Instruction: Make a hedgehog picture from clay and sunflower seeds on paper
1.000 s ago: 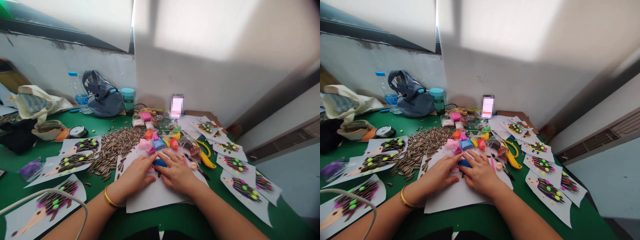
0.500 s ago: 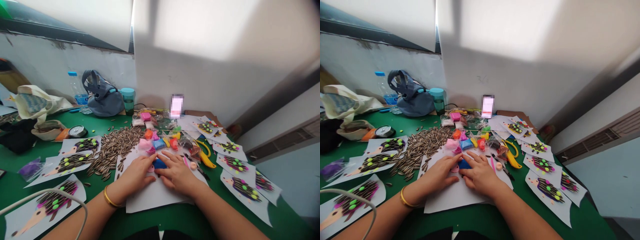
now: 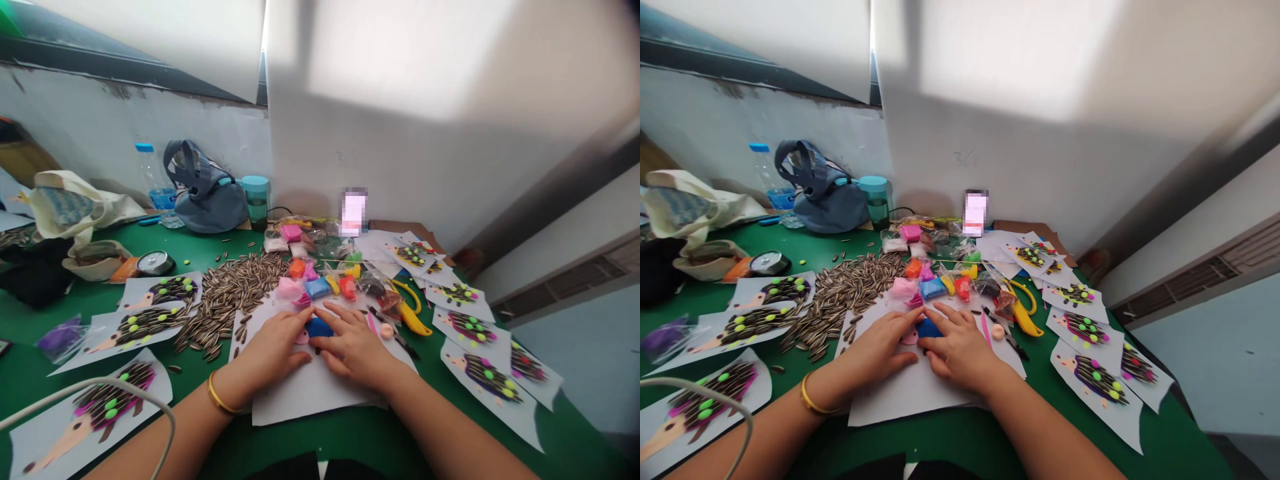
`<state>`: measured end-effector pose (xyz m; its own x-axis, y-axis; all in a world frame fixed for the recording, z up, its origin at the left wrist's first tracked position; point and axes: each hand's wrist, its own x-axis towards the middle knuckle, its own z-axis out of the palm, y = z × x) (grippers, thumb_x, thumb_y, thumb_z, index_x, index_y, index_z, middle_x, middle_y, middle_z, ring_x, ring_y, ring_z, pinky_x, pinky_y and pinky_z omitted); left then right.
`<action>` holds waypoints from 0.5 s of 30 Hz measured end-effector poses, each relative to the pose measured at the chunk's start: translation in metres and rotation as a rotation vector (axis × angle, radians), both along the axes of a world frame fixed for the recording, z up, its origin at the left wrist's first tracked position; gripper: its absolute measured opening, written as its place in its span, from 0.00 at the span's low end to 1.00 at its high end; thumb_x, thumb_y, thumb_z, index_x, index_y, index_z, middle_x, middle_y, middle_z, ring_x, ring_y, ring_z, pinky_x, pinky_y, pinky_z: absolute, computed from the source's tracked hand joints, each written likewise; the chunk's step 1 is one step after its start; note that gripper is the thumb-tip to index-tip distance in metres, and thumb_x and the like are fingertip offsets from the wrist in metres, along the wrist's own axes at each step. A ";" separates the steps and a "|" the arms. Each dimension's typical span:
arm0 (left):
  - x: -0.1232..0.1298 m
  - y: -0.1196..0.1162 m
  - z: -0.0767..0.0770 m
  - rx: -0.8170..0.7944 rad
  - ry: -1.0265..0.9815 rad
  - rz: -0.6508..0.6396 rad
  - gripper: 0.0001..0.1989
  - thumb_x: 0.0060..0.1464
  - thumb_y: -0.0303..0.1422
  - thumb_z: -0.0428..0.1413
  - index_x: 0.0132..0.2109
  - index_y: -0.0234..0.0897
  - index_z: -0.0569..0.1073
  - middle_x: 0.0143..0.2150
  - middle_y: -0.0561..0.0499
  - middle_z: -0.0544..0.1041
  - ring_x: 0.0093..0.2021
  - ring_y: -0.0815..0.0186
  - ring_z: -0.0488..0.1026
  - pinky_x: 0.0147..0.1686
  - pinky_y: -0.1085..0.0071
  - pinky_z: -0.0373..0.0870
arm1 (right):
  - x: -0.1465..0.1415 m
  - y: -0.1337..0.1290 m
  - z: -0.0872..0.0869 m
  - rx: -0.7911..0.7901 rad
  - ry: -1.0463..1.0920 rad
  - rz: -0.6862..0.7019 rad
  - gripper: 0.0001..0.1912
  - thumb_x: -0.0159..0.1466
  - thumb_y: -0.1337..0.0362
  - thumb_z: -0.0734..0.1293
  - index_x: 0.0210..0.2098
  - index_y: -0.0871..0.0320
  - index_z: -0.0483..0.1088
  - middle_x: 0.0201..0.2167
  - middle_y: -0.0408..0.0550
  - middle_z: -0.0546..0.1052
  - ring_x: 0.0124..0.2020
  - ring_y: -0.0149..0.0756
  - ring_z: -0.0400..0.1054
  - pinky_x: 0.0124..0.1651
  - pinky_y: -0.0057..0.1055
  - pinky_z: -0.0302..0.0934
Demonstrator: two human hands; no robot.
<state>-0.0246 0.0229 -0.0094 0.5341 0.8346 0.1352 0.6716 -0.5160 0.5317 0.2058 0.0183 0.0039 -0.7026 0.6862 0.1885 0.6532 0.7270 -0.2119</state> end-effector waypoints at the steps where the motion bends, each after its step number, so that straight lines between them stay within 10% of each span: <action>1: 0.000 0.000 0.000 0.001 0.000 0.001 0.43 0.50 0.31 0.64 0.70 0.45 0.54 0.59 0.43 0.71 0.58 0.51 0.69 0.58 0.52 0.67 | 0.001 0.000 0.000 0.010 0.012 -0.004 0.16 0.64 0.63 0.65 0.50 0.44 0.76 0.69 0.47 0.60 0.68 0.53 0.51 0.61 0.54 0.51; 15: -0.001 0.000 -0.002 -0.006 -0.020 0.008 0.42 0.50 0.32 0.63 0.69 0.46 0.55 0.57 0.43 0.72 0.56 0.51 0.70 0.57 0.51 0.67 | 0.001 0.000 0.003 -0.006 0.011 -0.005 0.17 0.65 0.63 0.65 0.51 0.42 0.75 0.69 0.46 0.58 0.69 0.51 0.49 0.61 0.53 0.51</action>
